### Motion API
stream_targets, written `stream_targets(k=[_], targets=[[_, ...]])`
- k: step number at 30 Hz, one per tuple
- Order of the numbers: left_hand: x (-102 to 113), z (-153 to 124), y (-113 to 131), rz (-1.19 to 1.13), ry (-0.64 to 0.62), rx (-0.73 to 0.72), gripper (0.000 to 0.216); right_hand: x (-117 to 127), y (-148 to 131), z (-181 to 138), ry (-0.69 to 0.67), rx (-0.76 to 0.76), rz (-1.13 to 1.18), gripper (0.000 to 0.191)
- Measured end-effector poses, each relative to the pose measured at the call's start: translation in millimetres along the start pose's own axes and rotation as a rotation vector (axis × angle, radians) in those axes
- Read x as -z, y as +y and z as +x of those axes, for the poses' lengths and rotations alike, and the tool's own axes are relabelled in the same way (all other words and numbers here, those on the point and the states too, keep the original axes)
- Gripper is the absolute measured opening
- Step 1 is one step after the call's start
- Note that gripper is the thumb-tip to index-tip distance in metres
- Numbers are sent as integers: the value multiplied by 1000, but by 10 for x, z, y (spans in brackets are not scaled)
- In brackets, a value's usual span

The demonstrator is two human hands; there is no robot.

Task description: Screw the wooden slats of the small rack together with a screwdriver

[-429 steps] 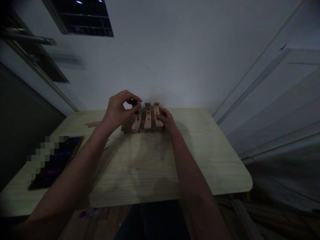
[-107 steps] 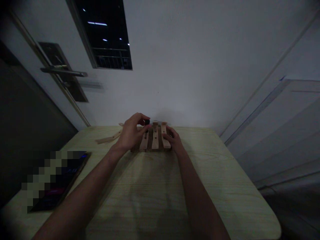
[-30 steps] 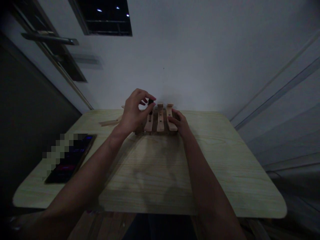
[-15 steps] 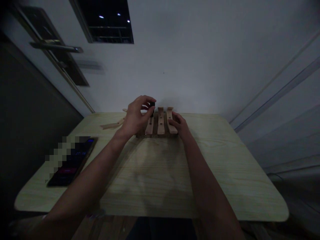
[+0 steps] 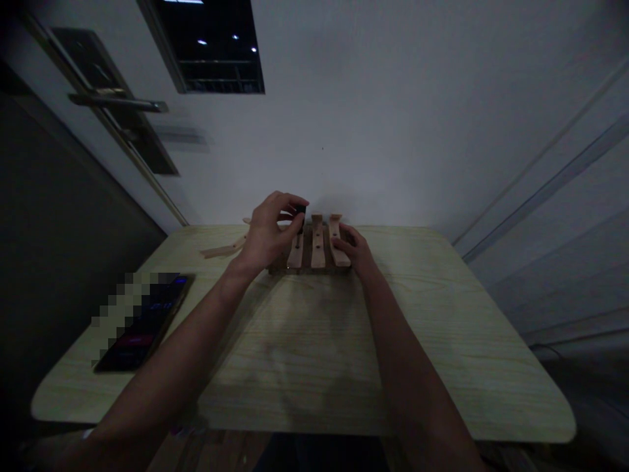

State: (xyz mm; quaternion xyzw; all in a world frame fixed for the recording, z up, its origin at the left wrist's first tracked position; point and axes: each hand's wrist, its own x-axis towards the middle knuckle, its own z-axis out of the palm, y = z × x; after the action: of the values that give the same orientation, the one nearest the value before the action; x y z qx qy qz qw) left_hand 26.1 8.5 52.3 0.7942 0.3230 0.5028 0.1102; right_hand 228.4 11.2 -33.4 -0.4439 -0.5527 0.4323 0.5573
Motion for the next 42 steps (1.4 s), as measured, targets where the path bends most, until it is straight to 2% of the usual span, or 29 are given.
stream_targets(k=[7,17,22,27,31,37,42], targets=[[-9,8,-88,48,33,0,19,-16,-8,-9,-21,0,41,48],[-32,-1,-77,38,78,38,21,18,88,30,18,3,29,49],[-14,-1,-44,44,38,-1,12,22,93,33,21,-2,40,48],[14,-1,-10,20,12,-13,22,33,129,56,21,2,19,50],[28,-3,-2,93,7,-21,26,27,117,39,21,2,22,51],[24,13,1,73,46,-15,13,23,109,36,13,1,39,49],[17,10,-31,37,21,-15,13,24,120,41,27,23,-4,49]])
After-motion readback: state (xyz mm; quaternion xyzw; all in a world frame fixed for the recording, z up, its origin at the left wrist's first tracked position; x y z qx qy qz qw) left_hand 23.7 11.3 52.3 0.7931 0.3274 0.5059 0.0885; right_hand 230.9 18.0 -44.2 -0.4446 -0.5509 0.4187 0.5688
